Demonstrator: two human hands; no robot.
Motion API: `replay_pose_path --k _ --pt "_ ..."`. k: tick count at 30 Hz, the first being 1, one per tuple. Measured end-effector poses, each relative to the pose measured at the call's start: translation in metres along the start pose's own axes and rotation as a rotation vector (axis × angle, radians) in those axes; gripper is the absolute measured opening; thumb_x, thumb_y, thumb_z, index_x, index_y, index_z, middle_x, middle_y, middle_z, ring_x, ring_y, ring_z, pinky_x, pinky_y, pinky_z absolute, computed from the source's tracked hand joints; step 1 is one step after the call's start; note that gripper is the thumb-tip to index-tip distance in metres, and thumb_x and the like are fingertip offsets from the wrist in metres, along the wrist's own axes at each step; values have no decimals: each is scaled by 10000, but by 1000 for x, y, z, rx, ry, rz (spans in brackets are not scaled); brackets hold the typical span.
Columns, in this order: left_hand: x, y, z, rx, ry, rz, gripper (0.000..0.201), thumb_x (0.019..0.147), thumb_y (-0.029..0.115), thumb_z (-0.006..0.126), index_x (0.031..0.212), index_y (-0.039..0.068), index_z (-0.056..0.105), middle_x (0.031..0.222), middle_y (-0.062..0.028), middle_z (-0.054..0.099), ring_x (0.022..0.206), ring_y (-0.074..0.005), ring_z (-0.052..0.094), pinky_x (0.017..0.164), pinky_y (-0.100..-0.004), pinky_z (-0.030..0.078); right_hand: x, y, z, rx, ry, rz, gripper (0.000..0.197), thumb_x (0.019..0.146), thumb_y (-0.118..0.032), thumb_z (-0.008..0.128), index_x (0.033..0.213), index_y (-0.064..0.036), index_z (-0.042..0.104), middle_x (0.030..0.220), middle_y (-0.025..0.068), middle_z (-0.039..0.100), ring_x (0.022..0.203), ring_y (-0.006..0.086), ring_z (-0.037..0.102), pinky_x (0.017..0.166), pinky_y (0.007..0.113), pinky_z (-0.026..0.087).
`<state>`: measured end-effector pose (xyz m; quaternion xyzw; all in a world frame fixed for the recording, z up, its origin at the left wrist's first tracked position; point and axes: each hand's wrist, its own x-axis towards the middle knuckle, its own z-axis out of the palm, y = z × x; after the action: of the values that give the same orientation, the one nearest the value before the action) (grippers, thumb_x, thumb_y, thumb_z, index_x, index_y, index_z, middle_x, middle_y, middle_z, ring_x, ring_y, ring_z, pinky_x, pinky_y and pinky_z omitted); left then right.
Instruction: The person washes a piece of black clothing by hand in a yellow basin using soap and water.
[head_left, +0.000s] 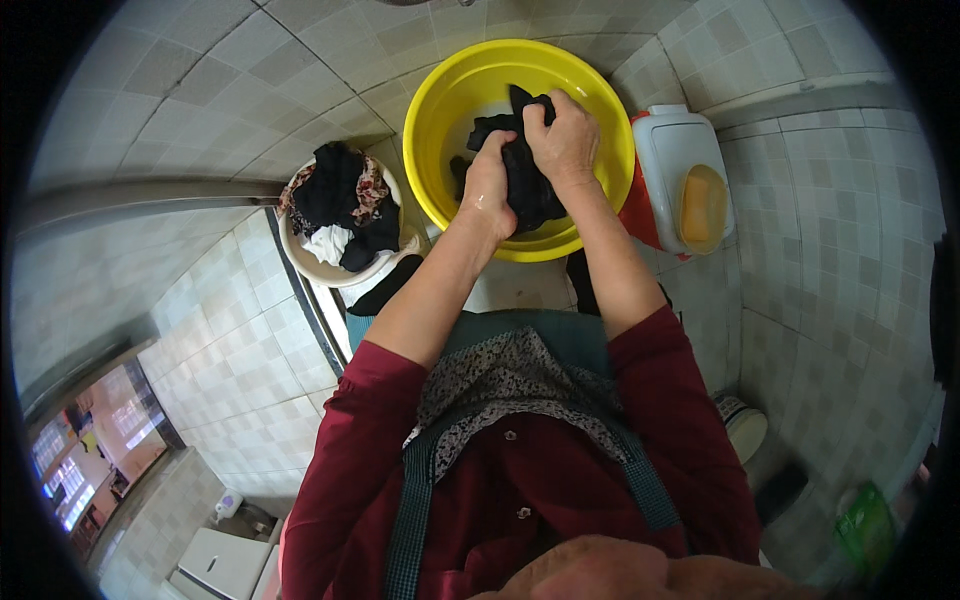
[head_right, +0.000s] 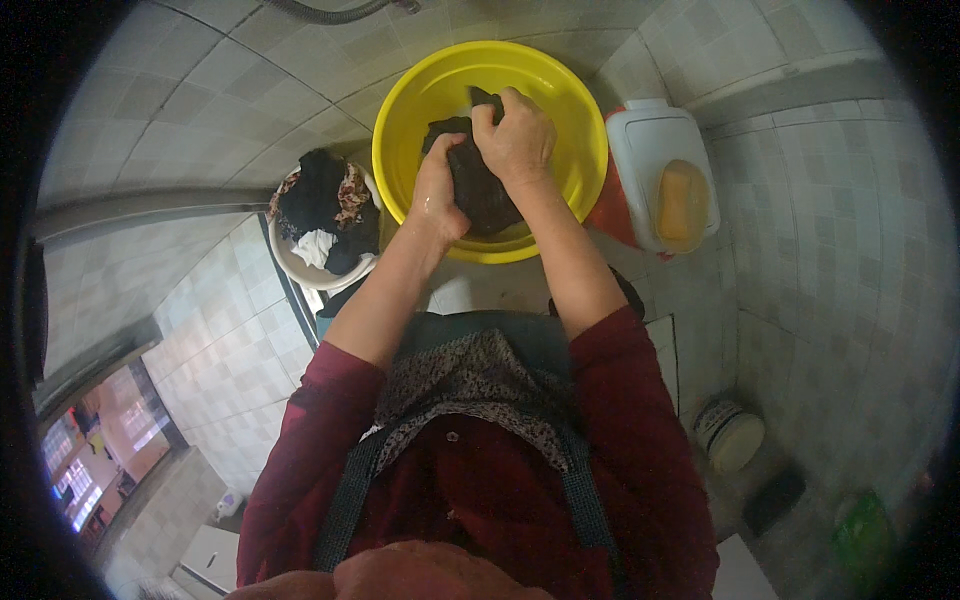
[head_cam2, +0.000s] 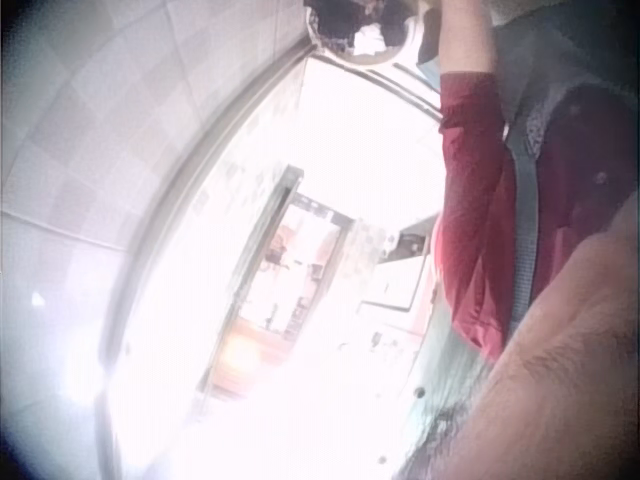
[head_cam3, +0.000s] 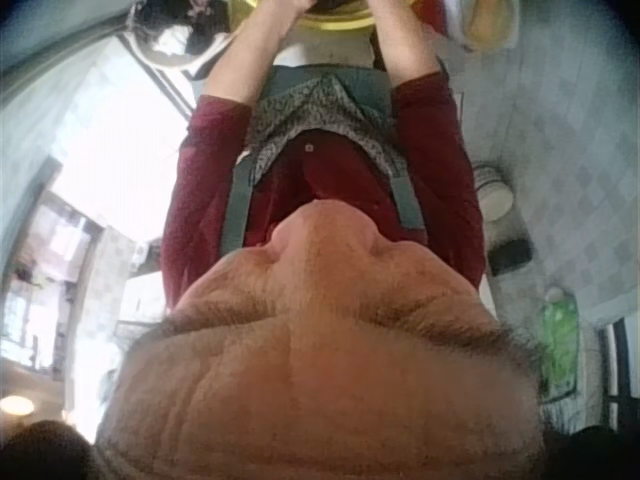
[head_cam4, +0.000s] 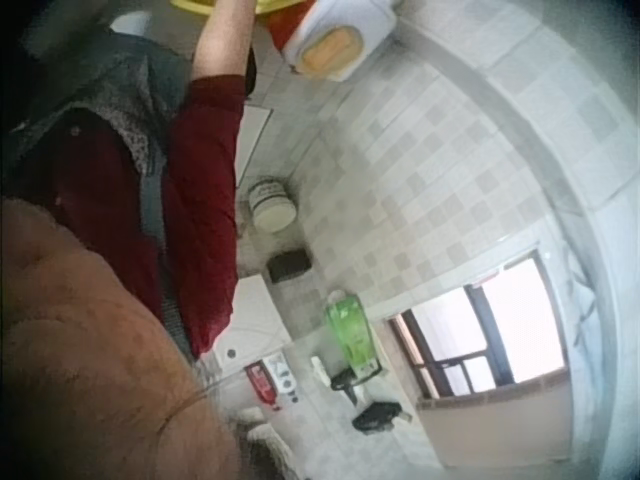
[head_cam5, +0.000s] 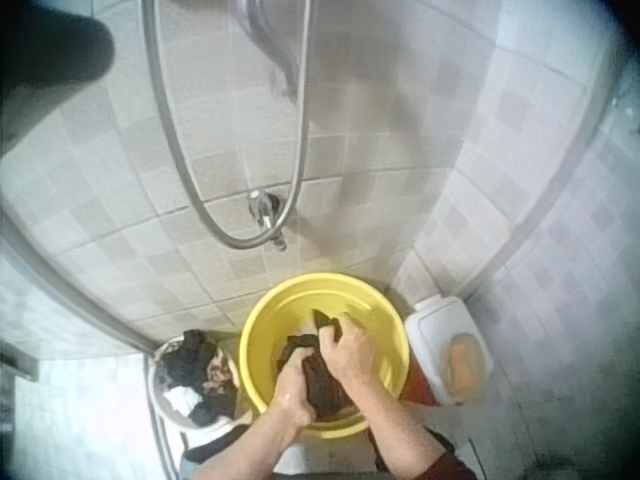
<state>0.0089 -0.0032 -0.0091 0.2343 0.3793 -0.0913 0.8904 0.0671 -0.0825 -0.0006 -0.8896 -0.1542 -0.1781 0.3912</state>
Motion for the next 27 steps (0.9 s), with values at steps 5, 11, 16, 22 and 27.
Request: replay_pose_path --k 5,11,16,22,27 --pt "30 16 -37 75 -147 299 297 911 354 462 926 77 568 831 -95 576 768 -206 520 774 -343 458 -63 -77 -20 313 -200 -398 85 672 -135 549 669 -73 491 641 121 504 550 328 554 504 380 464" --pt "-13 0 -2 50 -6 -42 291 824 335 578 972 87 617 878 -70 644 774 -256 598 759 -366 493 11 12 6 -122 -63 186 293 802 -282 475 743 -28 608 718 244 621 678 437 610 619 517 473" --pt "-42 31 4 -110 -357 -112 334 776 268 629 1043 68 632 977 -90 666 900 -257 634 864 -388 508 8 30 -2 566 -342 530 469 870 -297 534 1256 -30 527 1142 169 617 1078 249 588 913 376 443" --pt "-48 49 -11 -260 -648 4 379 794 202 564 1126 25 606 1083 -125 646 997 -283 617 946 -399 467 -4 5 -18 1062 -804 970 457 945 -268 519 1316 -2 486 1265 105 563 1146 206 543 1002 298 415" --pt "-46 59 -17 -299 -715 -5 405 797 214 540 1151 26 603 1120 -137 638 1044 -306 598 971 -408 447 -18 5 1 1115 -762 688 448 940 -246 533 1299 18 491 1234 108 579 1070 189 570 978 299 436"
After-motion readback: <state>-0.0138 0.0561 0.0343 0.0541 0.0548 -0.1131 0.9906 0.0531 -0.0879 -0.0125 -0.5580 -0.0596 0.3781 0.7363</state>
